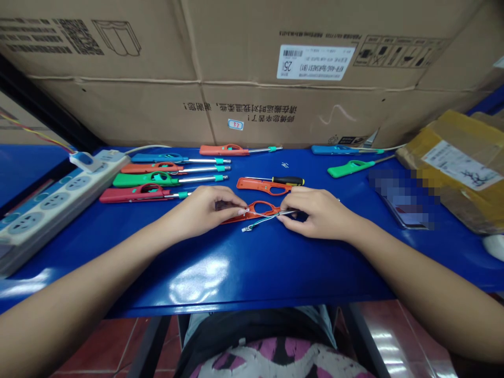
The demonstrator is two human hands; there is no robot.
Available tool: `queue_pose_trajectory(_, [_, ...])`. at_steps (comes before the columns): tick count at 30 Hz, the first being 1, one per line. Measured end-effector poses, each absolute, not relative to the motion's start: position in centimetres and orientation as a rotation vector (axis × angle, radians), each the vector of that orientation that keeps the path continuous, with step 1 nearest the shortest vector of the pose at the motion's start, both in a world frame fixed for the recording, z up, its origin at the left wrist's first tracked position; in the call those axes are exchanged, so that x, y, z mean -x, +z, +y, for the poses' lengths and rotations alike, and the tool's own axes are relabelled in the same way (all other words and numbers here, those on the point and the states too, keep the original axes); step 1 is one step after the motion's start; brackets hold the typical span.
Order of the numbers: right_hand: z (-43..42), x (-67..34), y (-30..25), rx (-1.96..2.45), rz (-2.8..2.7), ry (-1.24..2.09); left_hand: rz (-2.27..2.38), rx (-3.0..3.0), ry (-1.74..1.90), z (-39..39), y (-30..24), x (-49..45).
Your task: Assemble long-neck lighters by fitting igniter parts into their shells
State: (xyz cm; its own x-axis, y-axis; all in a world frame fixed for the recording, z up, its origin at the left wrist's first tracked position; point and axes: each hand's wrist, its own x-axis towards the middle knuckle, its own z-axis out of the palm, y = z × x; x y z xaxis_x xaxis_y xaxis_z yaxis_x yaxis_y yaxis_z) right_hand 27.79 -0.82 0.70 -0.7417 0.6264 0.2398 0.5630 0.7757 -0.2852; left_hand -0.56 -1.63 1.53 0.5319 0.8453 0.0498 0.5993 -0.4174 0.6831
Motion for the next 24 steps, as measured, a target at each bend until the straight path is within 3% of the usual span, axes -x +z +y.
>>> queue_pose_trajectory(24, [-0.83,-27.91,0.51,0.906,-2.632,0.281,1.197,-2.299,0.543,-1.66,0.81,0.35])
